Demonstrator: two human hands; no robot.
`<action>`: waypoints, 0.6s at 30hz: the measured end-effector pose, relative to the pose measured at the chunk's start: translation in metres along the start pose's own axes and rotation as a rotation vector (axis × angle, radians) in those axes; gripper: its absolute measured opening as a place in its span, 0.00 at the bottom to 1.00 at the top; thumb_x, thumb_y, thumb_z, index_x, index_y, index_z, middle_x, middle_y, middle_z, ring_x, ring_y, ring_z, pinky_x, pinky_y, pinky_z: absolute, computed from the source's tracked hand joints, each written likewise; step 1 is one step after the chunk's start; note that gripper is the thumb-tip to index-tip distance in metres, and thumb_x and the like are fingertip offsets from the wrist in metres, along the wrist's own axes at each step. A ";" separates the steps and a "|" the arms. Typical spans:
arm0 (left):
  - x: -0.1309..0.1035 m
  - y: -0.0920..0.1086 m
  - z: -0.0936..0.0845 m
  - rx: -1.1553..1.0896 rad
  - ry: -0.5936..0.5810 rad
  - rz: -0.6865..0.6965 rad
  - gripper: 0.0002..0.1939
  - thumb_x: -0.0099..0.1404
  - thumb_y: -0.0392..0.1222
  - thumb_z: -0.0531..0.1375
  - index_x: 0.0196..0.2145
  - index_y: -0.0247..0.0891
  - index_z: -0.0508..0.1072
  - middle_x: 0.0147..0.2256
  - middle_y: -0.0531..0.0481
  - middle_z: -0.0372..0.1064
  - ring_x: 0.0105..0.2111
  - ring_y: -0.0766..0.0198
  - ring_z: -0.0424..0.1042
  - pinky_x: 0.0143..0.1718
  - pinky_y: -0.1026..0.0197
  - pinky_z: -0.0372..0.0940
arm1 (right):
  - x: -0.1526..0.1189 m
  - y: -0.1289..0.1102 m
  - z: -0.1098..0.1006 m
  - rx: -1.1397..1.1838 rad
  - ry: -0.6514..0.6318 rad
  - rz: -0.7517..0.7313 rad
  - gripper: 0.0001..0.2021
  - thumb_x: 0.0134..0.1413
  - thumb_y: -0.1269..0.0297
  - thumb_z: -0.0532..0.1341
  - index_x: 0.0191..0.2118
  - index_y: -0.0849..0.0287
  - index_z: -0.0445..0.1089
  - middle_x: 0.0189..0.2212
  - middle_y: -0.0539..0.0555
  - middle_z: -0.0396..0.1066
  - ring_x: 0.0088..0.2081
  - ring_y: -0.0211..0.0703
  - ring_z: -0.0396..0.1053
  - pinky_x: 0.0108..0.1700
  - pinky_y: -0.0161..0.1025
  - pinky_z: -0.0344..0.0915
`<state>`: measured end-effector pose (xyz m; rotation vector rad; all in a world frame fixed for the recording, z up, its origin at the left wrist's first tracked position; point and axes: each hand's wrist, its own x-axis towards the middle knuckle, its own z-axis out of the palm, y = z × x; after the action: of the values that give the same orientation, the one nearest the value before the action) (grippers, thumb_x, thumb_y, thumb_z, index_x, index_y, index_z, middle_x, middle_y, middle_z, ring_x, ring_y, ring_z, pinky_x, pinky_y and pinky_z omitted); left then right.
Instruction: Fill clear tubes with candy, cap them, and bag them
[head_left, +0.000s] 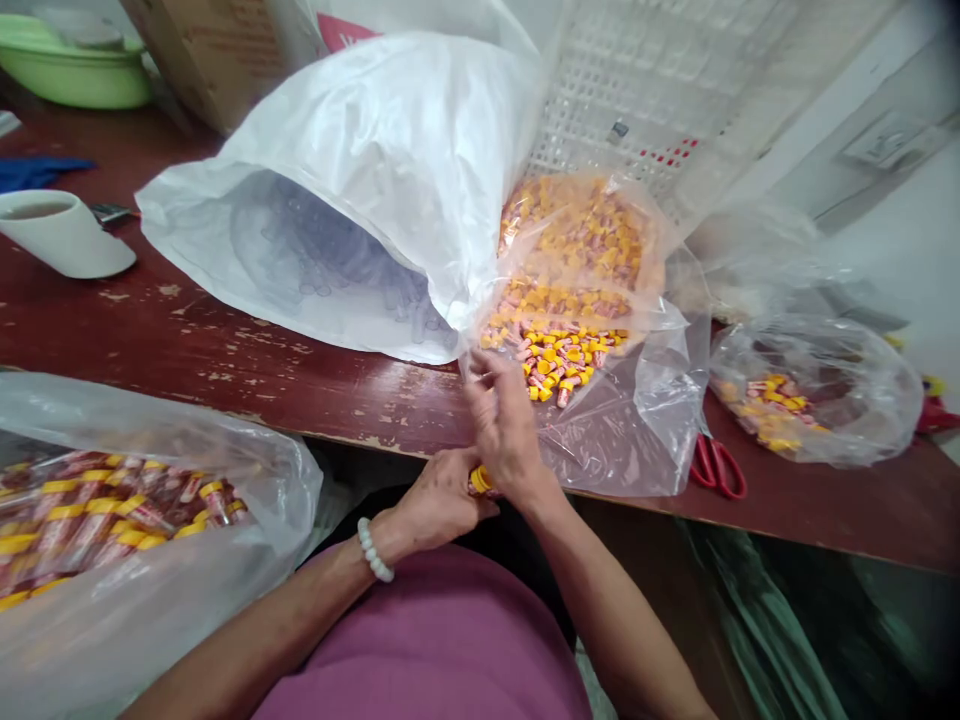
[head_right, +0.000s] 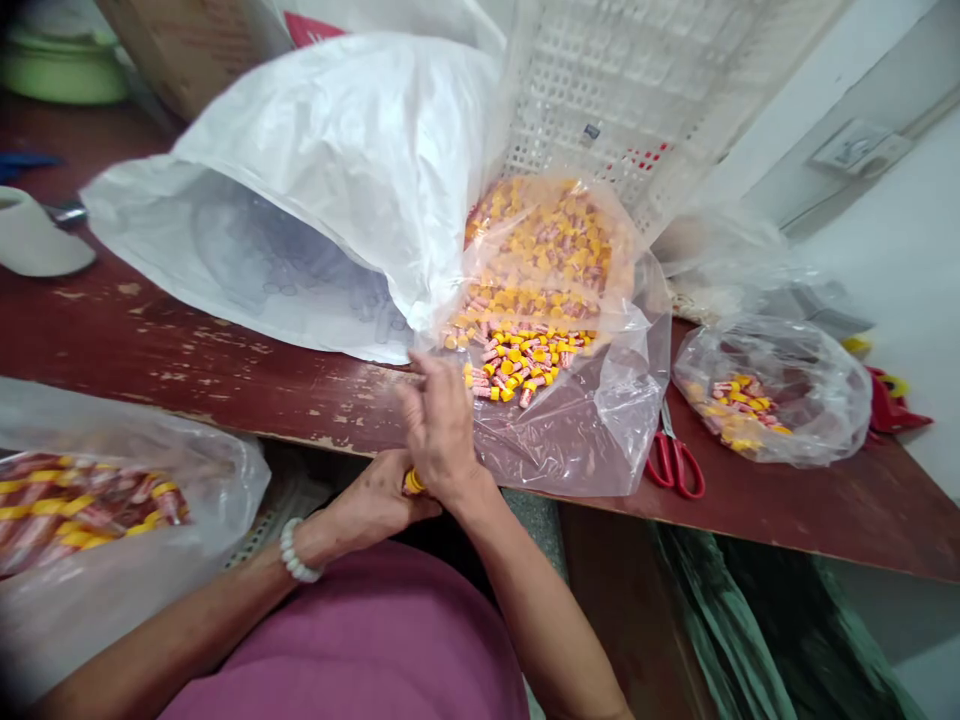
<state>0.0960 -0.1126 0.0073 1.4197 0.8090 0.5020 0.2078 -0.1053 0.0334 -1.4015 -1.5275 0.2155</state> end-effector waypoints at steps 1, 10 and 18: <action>-0.001 0.001 -0.002 -0.064 -0.039 -0.026 0.12 0.42 0.28 0.64 0.28 0.34 0.72 0.27 0.53 0.69 0.29 0.66 0.66 0.31 0.65 0.58 | 0.002 0.002 -0.004 0.082 0.063 0.081 0.18 0.63 0.56 0.48 0.55 0.54 0.60 0.45 0.55 0.67 0.45 0.42 0.67 0.47 0.44 0.65; -0.009 0.004 -0.025 -0.618 -0.067 -0.190 0.12 0.43 0.33 0.65 0.29 0.33 0.72 0.21 0.55 0.65 0.20 0.70 0.64 0.21 0.68 0.57 | -0.033 -0.001 -0.028 -0.112 -0.431 -0.160 0.36 0.50 0.49 0.61 0.61 0.58 0.52 0.56 0.62 0.60 0.57 0.54 0.58 0.57 0.54 0.57; -0.027 0.015 -0.030 -0.814 0.100 -0.221 0.11 0.36 0.27 0.63 0.23 0.32 0.70 0.22 0.54 0.66 0.23 0.70 0.65 0.25 0.67 0.59 | -0.044 -0.014 0.014 -0.124 -0.331 -0.343 0.34 0.44 0.57 0.67 0.57 0.55 0.57 0.46 0.61 0.67 0.46 0.53 0.68 0.45 0.50 0.69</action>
<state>0.0584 -0.1112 0.0288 0.5532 0.7088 0.6372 0.1803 -0.1397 0.0134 -1.2140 -2.0588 0.1470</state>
